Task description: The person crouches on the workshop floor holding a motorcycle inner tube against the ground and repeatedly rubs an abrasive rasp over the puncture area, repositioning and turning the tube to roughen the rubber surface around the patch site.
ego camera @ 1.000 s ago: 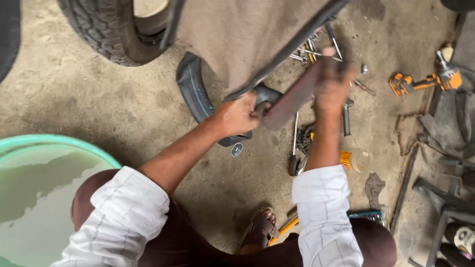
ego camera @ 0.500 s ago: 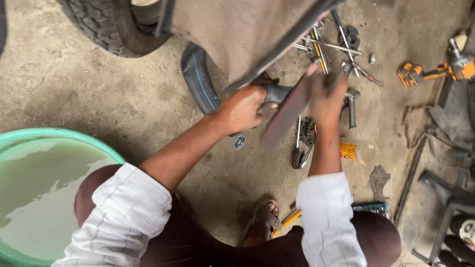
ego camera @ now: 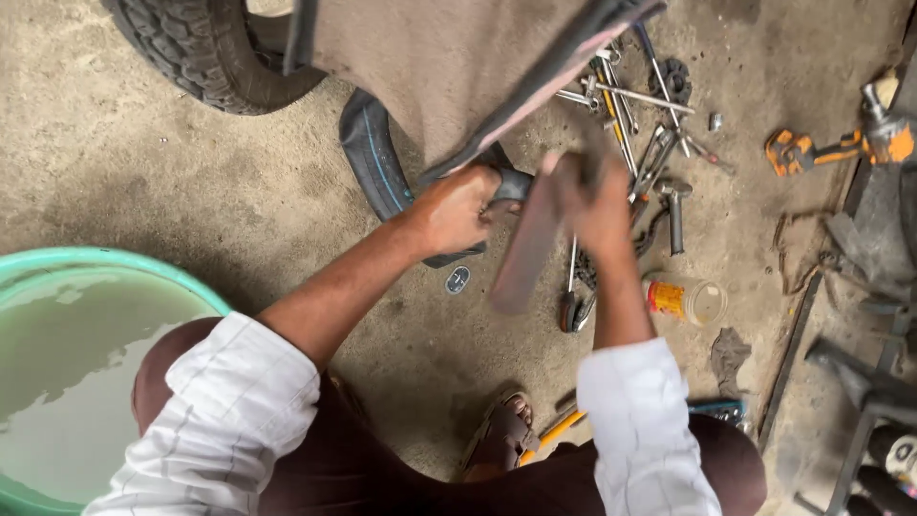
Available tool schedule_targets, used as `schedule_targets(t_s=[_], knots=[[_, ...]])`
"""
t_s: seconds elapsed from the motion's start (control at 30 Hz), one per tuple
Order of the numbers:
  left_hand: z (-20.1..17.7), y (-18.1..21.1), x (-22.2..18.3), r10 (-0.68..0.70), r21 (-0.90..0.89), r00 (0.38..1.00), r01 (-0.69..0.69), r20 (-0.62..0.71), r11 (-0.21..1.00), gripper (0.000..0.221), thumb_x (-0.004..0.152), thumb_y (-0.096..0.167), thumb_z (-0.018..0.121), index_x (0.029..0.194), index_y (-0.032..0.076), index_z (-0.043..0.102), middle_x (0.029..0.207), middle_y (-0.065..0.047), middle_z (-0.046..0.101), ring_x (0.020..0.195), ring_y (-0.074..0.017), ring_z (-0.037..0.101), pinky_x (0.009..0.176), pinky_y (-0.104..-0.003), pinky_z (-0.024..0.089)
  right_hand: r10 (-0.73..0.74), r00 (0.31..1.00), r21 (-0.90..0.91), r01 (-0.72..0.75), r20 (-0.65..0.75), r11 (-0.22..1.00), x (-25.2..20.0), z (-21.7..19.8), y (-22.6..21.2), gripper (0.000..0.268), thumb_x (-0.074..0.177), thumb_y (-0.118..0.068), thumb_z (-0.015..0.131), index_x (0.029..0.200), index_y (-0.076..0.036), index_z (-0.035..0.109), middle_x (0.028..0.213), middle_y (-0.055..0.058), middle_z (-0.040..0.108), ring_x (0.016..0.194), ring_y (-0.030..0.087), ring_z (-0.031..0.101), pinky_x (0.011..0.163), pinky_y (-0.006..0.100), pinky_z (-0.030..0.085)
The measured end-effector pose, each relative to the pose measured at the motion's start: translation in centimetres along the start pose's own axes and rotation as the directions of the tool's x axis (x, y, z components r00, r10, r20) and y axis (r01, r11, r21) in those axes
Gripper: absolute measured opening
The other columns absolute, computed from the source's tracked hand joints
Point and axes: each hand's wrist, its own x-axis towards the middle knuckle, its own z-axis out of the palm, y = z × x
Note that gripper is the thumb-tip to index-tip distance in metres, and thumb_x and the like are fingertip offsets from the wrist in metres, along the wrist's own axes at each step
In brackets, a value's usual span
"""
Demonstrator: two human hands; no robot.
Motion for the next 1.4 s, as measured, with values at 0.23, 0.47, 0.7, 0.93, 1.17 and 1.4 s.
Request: schedule_targets(t_s=[0.23,0.47,0.7,0.93,1.17,1.4], knots=[[-0.5,-0.7,-0.2,-0.07,-0.14,0.997,0.073,0.022,0.988,0.016,0.092,0.001,0.062,0.103,0.002,0.073,0.081,-0.012,0.072,0.066,-0.0185,0.068,0.063,-0.035,0.06,-0.148,0.966,-0.21,0.102,-0.213,0.972,-0.2,-1.1,17.5,0.048,0.097,-0.004,0.063,0.141,0.006,0.048,0.095,0.014,0.065,0.08,0.017,0.06,0.072,0.03,0.053],[1.1,-1.7,-1.9,0.248,-0.095,0.934,-0.28,-0.258,0.955,0.022,0.089,0.009,0.072,0.11,0.004,0.072,0.15,-0.028,0.053,0.085,-0.0249,0.075,0.071,-0.034,0.064,0.382,0.882,-0.084,-0.418,-0.277,0.904,-6.2,-0.2,16.3,0.041,0.087,-0.008,0.065,0.127,-0.001,0.062,0.097,0.019,0.069,0.087,0.029,0.064,0.078,0.039,0.05],[0.9,0.2,-8.8,0.05,0.154,0.882,0.026,-0.468,0.988,0.049,0.072,0.025,0.09,0.118,0.015,0.077,0.145,-0.036,0.047,0.129,-0.0527,0.051,0.106,-0.051,0.045,0.347,0.929,-0.415,-0.266,0.132,0.87,-9.2,13.8,15.1,0.037,0.095,-0.03,0.065,0.13,-0.017,0.069,0.137,0.014,0.066,0.127,0.035,0.057,0.106,0.049,0.045],[0.0,-8.2,-11.1,-0.444,-0.283,0.812,0.559,0.38,0.779,0.049,0.083,0.04,0.077,0.124,0.014,0.068,0.128,-0.009,0.072,0.124,-0.0293,0.067,0.108,-0.051,0.05,0.707,0.48,0.427,-0.863,0.519,0.272,-6.3,15.9,7.3,0.086,0.086,-0.066,0.06,0.151,-0.011,0.05,0.155,0.018,0.046,0.147,0.037,0.035,0.113,0.061,0.022],[-1.1,-9.3,-11.2,-0.632,-0.316,0.646,0.762,0.428,0.565,0.059,0.076,0.036,0.077,0.128,0.013,0.064,0.121,-0.013,0.073,0.118,-0.036,0.072,0.097,-0.06,0.058,0.46,0.709,0.761,-0.64,0.534,0.102,-7.6,19.0,11.0,0.105,0.071,-0.053,0.085,0.149,0.004,0.043,0.152,0.025,0.046,0.145,0.042,0.034,0.119,0.064,0.022],[-3.0,-8.5,-10.2,-0.298,0.009,0.945,0.299,0.133,0.954,0.054,0.08,0.033,0.083,0.129,0.014,0.069,0.149,-0.009,0.054,0.145,-0.0264,0.042,0.126,-0.055,0.024,0.293,0.798,0.514,-0.574,0.527,0.638,-5.7,16.6,6.7,0.094,0.084,-0.031,0.073,0.161,-0.006,0.026,0.155,0.027,0.037,0.145,0.04,0.031,0.116,0.058,0.027]])
